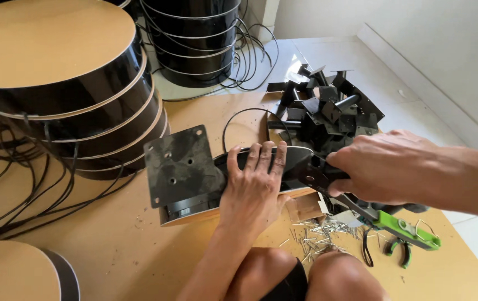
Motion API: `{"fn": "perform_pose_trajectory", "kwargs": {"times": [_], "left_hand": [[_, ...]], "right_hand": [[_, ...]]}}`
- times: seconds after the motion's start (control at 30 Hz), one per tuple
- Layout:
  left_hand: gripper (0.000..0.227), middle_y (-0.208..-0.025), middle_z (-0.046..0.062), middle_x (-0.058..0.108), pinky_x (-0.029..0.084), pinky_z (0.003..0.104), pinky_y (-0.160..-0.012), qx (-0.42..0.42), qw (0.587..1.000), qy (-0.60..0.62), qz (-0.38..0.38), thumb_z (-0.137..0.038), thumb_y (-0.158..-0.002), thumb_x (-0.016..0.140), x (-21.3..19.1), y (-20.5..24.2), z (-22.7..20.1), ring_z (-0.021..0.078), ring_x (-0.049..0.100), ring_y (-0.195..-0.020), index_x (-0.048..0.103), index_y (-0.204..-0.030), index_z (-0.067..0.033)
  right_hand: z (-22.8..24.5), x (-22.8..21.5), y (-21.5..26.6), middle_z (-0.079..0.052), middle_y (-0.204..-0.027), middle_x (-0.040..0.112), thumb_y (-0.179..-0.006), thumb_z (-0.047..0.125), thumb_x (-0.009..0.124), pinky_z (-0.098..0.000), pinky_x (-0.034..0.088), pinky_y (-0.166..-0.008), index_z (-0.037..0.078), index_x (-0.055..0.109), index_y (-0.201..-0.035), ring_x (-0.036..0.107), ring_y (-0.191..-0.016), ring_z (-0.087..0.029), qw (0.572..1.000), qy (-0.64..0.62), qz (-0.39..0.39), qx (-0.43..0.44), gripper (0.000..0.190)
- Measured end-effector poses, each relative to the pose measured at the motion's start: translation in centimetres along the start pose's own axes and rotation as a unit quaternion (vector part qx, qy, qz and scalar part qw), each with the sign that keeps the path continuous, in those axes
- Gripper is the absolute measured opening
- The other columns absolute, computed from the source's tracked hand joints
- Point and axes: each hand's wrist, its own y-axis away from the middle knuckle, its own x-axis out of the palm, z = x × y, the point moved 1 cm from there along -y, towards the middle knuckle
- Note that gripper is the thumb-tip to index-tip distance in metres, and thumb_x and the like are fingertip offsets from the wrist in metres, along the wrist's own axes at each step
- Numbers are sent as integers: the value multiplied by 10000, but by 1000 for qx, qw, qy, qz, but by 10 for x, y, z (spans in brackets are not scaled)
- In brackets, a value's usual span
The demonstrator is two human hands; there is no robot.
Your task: The person assembles a cylindrical lamp by attaching a metal bracket to the base using a staple gun and a power drill. They then place a circular wooden top onto the lamp body and handle various metal components and wires on the floor.
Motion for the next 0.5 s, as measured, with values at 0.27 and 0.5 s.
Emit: {"fn": "perform_pose_trajectory", "kwargs": {"times": [0.27,0.5], "left_hand": [[1130,-1657,155,344,21,599,-1171,15,968,248,39,-656,-838,696,-32,-18,7,303,367,-1499,135,-1641,-93],[453,-1034,90,790,587,421,-805,20,858,498,124,-352,-822,785,-41,-41,1,259,762,-895,648,-1188,-122]], "right_hand": [[0,-11,2,49,-916,727,-976,658,559,-392,535,-792,322,669,-1072,707,-886,-208,999,-22,29,11,366],[-7,0,1,36,-870,717,-931,597,630,-380,523,-636,347,681,-1061,682,-758,-199,998,-52,43,-13,286]]}}
